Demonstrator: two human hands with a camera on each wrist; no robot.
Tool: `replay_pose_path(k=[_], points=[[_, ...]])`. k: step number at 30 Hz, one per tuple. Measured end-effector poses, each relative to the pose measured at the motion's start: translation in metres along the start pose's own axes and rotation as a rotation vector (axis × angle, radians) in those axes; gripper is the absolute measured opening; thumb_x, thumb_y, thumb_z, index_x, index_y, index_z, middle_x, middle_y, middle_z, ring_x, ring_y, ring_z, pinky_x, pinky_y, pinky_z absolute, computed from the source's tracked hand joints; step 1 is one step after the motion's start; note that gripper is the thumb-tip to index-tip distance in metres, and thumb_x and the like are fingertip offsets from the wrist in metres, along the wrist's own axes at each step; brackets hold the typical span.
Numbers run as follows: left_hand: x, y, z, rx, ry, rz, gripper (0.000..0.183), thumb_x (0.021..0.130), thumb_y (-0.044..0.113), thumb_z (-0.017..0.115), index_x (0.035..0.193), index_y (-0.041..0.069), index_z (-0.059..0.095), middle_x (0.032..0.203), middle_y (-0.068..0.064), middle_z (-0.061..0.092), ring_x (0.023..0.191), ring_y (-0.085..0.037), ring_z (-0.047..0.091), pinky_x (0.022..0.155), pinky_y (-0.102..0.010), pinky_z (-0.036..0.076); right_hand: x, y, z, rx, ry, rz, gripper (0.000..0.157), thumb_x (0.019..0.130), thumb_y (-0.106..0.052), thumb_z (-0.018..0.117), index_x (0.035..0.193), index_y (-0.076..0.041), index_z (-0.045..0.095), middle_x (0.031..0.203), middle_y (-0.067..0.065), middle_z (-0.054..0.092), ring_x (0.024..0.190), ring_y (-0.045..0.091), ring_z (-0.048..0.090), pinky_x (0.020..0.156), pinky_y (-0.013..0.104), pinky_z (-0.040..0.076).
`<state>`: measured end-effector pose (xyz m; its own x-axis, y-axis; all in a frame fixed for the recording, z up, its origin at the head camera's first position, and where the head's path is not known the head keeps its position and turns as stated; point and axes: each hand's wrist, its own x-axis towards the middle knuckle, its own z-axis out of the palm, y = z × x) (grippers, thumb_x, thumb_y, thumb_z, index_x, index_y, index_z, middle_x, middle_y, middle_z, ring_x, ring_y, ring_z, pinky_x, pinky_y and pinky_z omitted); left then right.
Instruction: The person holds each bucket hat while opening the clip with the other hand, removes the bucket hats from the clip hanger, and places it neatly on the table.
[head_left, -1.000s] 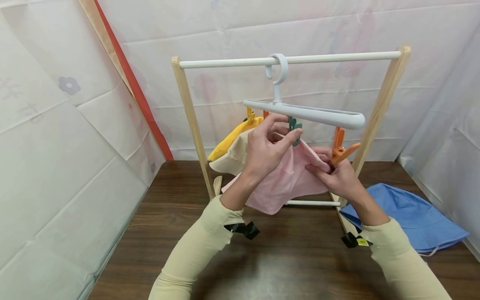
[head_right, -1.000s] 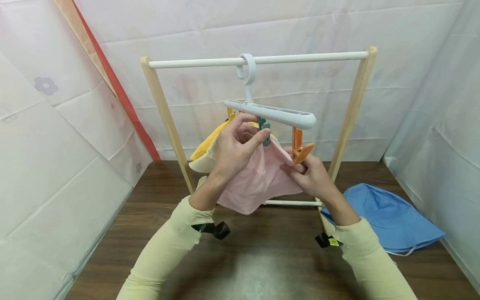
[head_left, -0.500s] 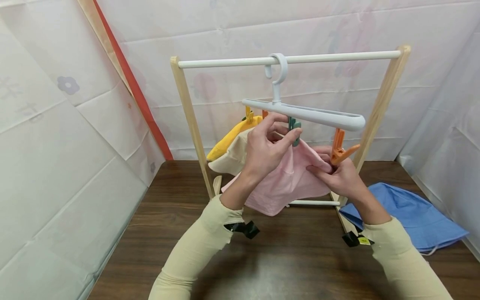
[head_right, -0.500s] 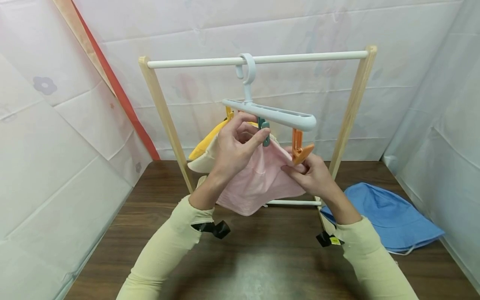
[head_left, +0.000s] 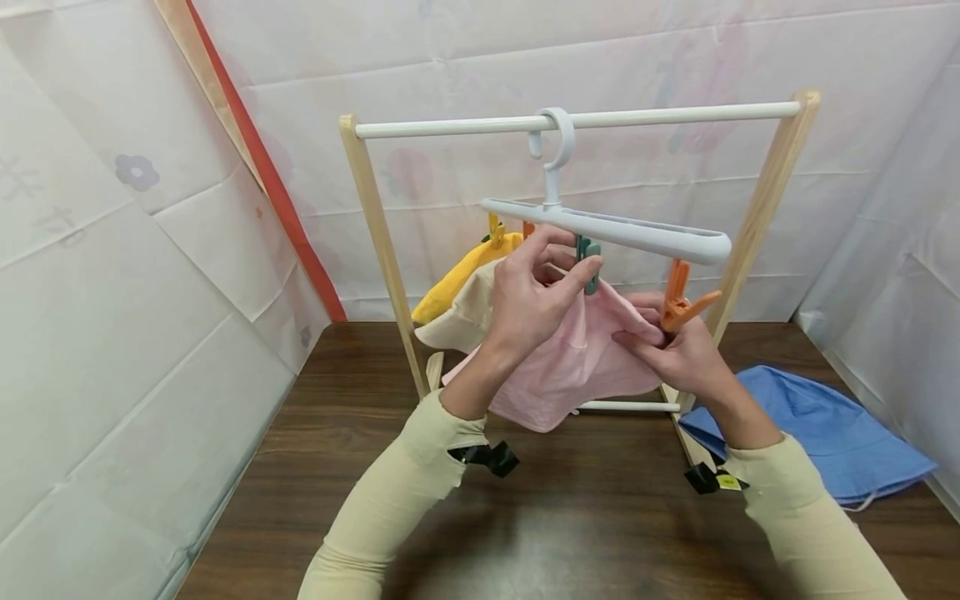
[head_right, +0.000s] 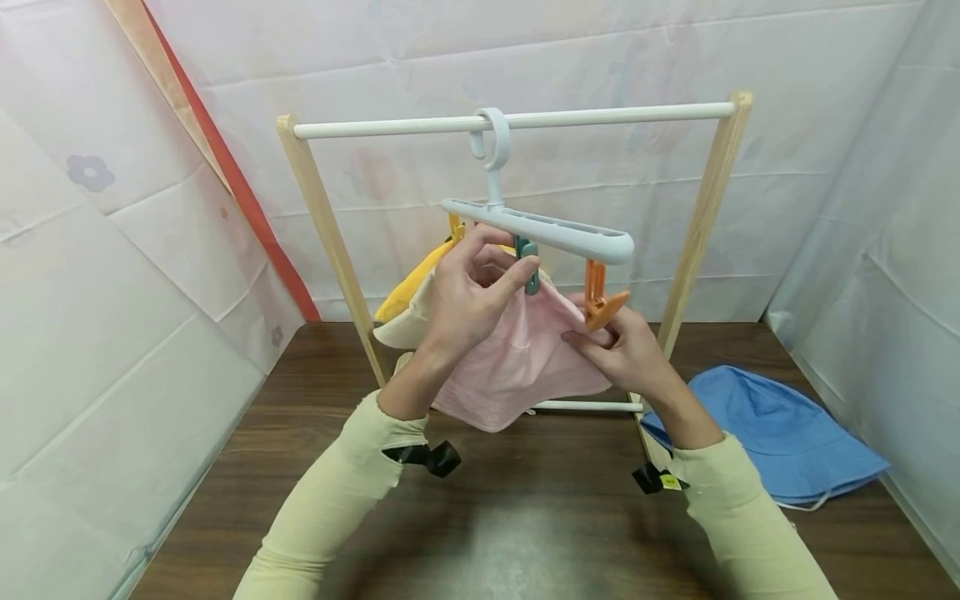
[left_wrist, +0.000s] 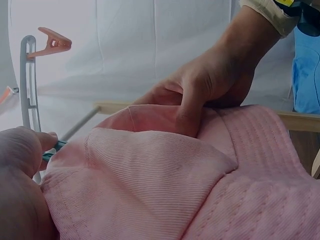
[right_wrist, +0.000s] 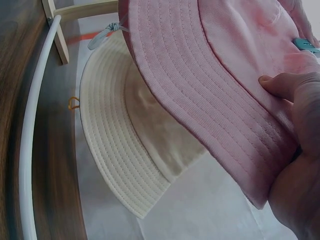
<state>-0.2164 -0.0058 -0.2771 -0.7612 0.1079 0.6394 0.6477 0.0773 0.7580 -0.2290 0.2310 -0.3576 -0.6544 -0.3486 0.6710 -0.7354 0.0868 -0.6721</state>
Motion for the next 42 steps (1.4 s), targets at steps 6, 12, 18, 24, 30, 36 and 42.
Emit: replay_pose_path(k=[6,12,18,24,30,36,42], points=[[0.0001,0.0002,0.0007,-0.002,-0.003,-0.007,0.02,0.102,0.012,0.083,0.115,0.003,0.071,0.091,-0.021,0.083,0.07,-0.009,0.077,0.071,-0.028,0.066,-0.001,0.0003,0.0001,0.009,0.005,-0.003,0.048,0.085,0.03,0.073,0.131,0.021,0.062,0.124,-0.016,0.083,0.102,-0.001,0.079,0.088,0.013,0.062],[0.0001,-0.0004,0.0013,-0.009,-0.005,-0.009,0.019,0.102,0.012,0.083,0.115,0.003,0.071,0.091,-0.021,0.083,0.071,-0.009,0.077,0.072,-0.028,0.066,-0.003,0.0015,-0.0012,-0.008,0.01,0.015,0.044,0.092,0.019,0.079,0.133,0.017,0.064,0.125,-0.017,0.083,0.101,-0.001,0.079,0.087,0.013,0.062],[0.0001,-0.0005,0.0011,-0.004,-0.005,-0.008,0.02,0.102,0.012,0.083,0.115,0.003,0.071,0.091,-0.02,0.083,0.071,-0.01,0.078,0.073,-0.029,0.067,-0.0031,0.0016,-0.001,-0.036,0.014,0.018,0.047,0.089,0.023,0.077,0.134,0.015,0.065,0.126,-0.019,0.081,0.102,-0.001,0.079,0.087,0.013,0.062],[0.0002,0.0001,0.0007,-0.001,-0.003,-0.008,0.021,0.101,0.012,0.084,0.115,0.004,0.071,0.091,-0.02,0.083,0.072,-0.013,0.078,0.074,-0.031,0.068,-0.004,0.0023,0.0001,-0.047,0.013,0.001,0.046,0.089,0.024,0.077,0.133,0.018,0.065,0.126,-0.02,0.08,0.1,-0.002,0.078,0.086,0.012,0.062],[-0.0001,-0.0003,-0.0002,0.004,-0.002,-0.009,0.021,0.101,0.012,0.084,0.115,0.004,0.071,0.091,-0.02,0.083,0.071,-0.011,0.078,0.073,-0.03,0.068,-0.0059,0.0033,0.0015,-0.065,0.01,-0.005,0.049,0.084,0.03,0.073,0.131,0.018,0.066,0.125,-0.022,0.08,0.096,-0.004,0.077,0.083,0.012,0.061],[-0.0002,-0.0013,-0.0004,0.01,0.0,-0.011,0.021,0.102,0.012,0.083,0.115,0.003,0.071,0.091,-0.02,0.083,0.072,-0.009,0.077,0.074,-0.029,0.067,-0.0075,0.0047,0.0024,-0.087,0.004,-0.007,0.049,0.085,0.03,0.074,0.131,0.017,0.068,0.124,-0.025,0.079,0.094,-0.004,0.076,0.081,0.012,0.06],[0.0003,-0.0013,-0.0002,0.014,0.001,-0.018,0.021,0.102,0.012,0.083,0.116,0.003,0.071,0.091,-0.02,0.083,0.072,-0.009,0.077,0.074,-0.026,0.066,-0.0081,0.006,0.0029,-0.094,0.003,-0.013,0.048,0.085,0.03,0.074,0.131,0.017,0.069,0.126,-0.025,0.078,0.094,-0.004,0.076,0.08,0.012,0.059]])
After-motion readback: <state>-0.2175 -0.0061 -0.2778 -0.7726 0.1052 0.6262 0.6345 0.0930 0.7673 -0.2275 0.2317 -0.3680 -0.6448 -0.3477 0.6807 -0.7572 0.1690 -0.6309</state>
